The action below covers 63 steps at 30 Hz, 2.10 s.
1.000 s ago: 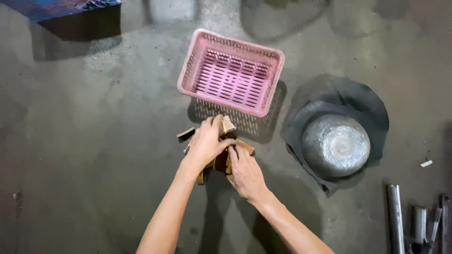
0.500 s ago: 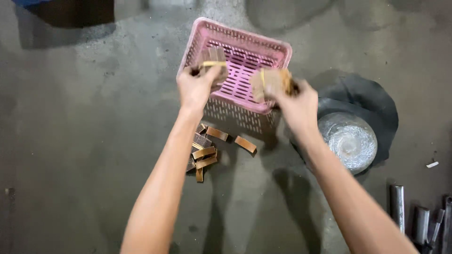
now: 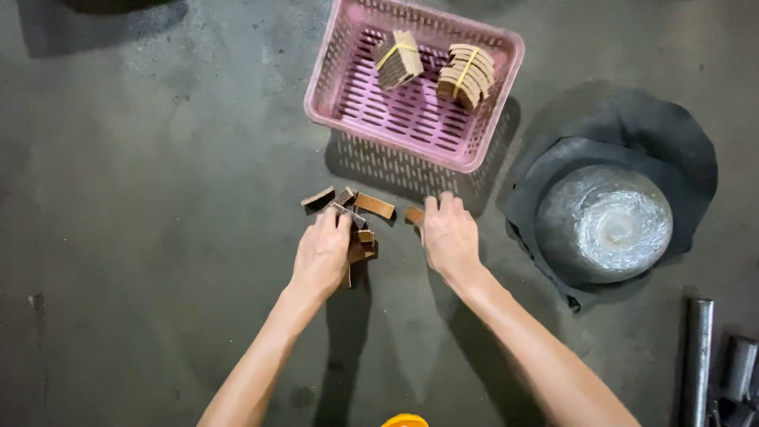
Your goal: Hammering small curved parts against a metal mold on the floor
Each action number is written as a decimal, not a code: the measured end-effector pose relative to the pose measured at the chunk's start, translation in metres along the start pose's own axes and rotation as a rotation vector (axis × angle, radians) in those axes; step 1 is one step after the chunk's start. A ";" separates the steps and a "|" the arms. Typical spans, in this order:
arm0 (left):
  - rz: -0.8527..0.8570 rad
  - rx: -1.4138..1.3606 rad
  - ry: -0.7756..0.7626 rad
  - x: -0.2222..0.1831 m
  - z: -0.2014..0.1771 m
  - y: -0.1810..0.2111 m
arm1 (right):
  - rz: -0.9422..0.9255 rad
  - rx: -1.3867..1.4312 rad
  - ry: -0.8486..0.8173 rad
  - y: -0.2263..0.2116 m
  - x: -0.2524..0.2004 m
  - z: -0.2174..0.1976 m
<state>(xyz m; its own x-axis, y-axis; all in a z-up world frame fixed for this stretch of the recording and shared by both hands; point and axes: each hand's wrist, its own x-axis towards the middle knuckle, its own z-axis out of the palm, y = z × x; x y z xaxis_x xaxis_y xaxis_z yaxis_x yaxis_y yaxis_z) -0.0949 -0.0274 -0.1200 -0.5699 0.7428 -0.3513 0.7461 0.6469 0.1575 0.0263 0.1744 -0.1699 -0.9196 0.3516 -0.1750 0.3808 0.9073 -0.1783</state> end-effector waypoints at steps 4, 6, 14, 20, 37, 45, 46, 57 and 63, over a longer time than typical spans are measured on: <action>0.093 -0.122 0.258 -0.015 -0.007 0.012 | 0.028 0.125 -0.053 -0.004 0.001 0.005; 0.045 -0.163 0.274 -0.041 0.004 0.016 | 0.017 0.275 -0.055 -0.008 0.006 -0.022; -0.062 -0.047 0.513 -0.069 0.050 0.050 | -0.089 0.384 -0.005 -0.055 0.035 0.017; -0.123 -0.134 0.396 -0.064 0.074 0.053 | -0.014 0.260 0.043 -0.047 0.020 0.011; -0.106 -0.491 0.625 -0.113 0.061 0.070 | -0.067 0.075 0.235 -0.066 -0.014 -0.023; -0.110 -0.399 0.531 -0.106 0.078 0.067 | 0.428 0.613 0.073 0.002 -0.074 -0.058; -0.111 -0.392 0.488 -0.107 0.079 0.066 | 0.591 0.729 -0.009 0.007 -0.086 -0.056; -0.349 -0.940 0.719 -0.082 -0.001 0.071 | 0.763 0.979 0.125 0.059 -0.090 -0.076; -0.122 -0.911 0.857 0.031 -0.094 0.083 | 0.583 1.062 0.357 0.027 -0.013 -0.174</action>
<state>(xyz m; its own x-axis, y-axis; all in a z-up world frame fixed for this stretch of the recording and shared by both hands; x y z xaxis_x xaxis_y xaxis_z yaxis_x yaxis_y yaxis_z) -0.0830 0.0659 -0.0310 -0.9133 0.3219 0.2495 0.3595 0.3492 0.8653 0.0316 0.2341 -0.0040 -0.5011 0.8290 -0.2483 0.4745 0.0232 -0.8800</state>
